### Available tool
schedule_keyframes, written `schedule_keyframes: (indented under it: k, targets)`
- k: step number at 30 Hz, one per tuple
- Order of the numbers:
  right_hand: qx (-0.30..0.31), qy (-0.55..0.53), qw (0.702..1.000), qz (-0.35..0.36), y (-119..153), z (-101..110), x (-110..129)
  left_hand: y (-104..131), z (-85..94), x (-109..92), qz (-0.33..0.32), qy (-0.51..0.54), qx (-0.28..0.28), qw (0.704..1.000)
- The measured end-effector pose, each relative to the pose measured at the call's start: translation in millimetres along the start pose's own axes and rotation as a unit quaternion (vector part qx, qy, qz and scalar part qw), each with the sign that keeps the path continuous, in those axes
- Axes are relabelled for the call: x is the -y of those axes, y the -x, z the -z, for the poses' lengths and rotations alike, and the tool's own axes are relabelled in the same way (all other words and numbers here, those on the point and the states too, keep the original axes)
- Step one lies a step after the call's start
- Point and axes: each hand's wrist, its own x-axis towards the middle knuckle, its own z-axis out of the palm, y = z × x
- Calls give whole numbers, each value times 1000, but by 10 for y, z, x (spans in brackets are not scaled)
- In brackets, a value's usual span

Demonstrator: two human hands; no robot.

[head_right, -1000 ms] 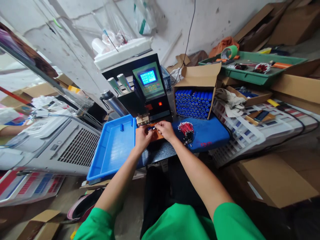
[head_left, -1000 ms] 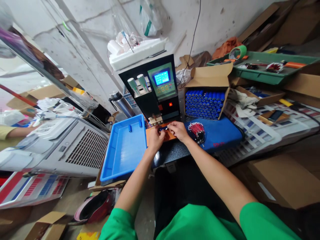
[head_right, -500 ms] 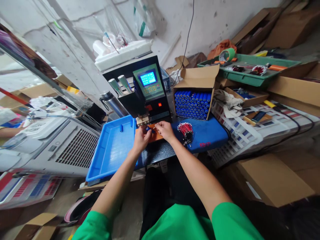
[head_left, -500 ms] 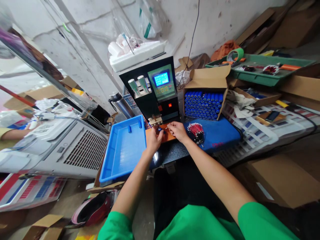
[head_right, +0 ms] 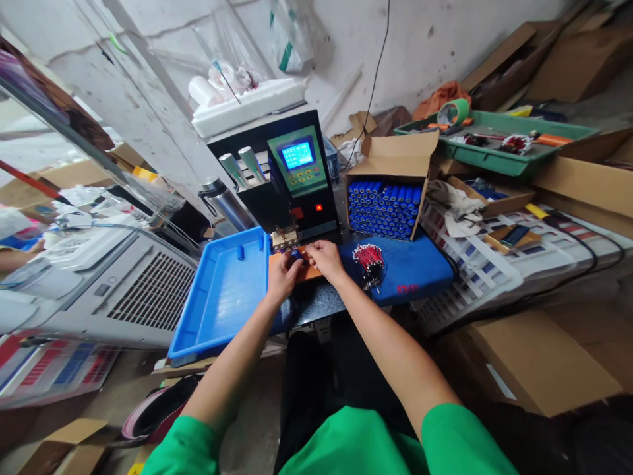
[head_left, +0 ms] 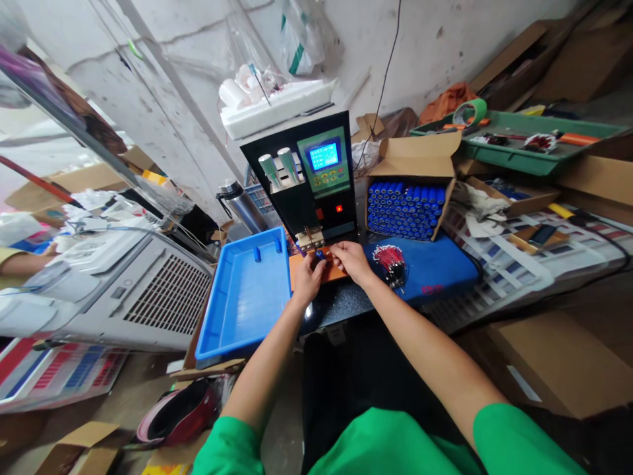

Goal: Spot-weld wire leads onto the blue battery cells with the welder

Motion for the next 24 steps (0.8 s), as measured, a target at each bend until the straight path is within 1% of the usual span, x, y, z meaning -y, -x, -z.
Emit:
schedule_keyframes:
  k: [4, 10, 17, 24]
  targets:
    - [7, -15, 1000, 14, -15, -92, 22, 3, -9, -15, -14, 10, -3, 1000]
    - [-19, 23, 999, 30, -61, -205, -41, 10, -9, 18, -29, 2, -10, 1000]
    - [-32, 84, 994, 64, -43, -254, -60, 9, -6, 66, -27, 12, -15, 999]
    - [-45, 150, 984, 87, -45, -258, -84, 5, -2, 79, -32, 9, -16, 999]
